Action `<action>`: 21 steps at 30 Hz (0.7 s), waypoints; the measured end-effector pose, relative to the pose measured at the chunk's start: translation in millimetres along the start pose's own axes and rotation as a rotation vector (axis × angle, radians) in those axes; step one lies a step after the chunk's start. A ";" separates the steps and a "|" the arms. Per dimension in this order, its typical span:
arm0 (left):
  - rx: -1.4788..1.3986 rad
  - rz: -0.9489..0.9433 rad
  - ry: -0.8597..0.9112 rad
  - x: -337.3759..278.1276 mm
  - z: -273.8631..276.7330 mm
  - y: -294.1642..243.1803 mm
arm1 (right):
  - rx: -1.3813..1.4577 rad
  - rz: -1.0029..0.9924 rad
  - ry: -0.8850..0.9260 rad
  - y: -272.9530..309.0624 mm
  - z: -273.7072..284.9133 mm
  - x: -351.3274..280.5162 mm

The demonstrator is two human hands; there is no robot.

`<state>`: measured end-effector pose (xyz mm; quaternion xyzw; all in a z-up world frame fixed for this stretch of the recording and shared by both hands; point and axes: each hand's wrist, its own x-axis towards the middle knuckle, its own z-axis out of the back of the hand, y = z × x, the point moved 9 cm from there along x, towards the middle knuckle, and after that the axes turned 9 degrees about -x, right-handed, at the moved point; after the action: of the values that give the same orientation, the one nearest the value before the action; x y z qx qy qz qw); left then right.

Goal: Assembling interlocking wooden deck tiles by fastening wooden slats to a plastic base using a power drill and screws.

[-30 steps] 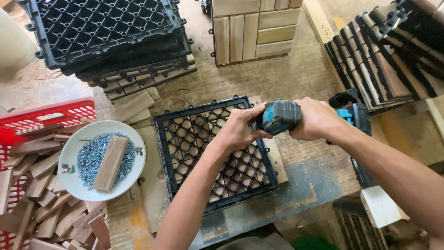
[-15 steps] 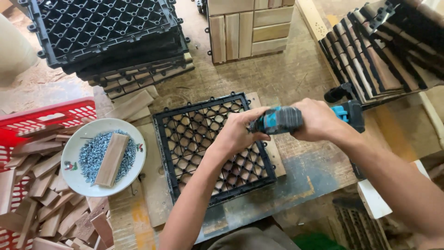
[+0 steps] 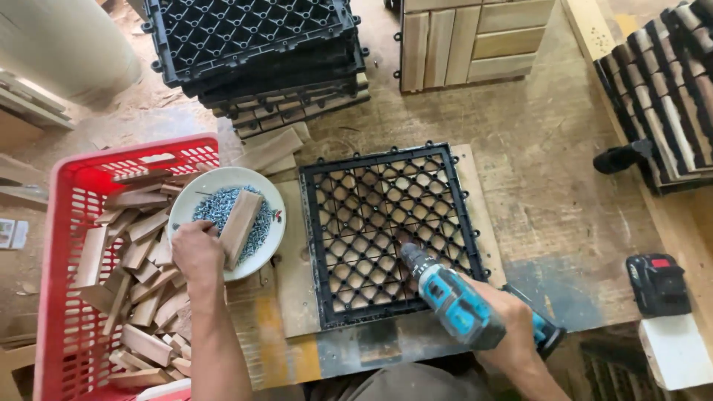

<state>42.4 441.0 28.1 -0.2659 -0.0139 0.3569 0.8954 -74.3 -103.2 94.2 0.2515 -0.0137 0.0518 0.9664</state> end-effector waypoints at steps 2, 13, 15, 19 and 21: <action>-0.024 -0.030 0.047 4.3 -5.5 2.5 | -0.149 0.107 -0.143 14.4 -9.6 -12.0; -0.190 -0.227 0.004 3.0 -0.9 -8.5 | -0.223 0.147 -0.124 21.2 -28.0 -28.9; -0.211 -0.185 -0.004 -3.2 1.9 -10.3 | -0.219 0.150 -0.147 22.4 -24.5 -31.8; -0.306 -0.171 -0.046 -11.5 15.4 -11.6 | -0.144 0.133 -0.175 26.7 -5.4 -34.4; -0.340 -0.217 -0.081 -21.3 24.4 -16.7 | -0.099 0.105 -0.181 23.3 3.6 -40.9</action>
<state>31.8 428.6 60.7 -0.3958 -0.1384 0.2613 0.8694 -117.5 -88.5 106.5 0.2062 -0.1164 0.0787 0.9684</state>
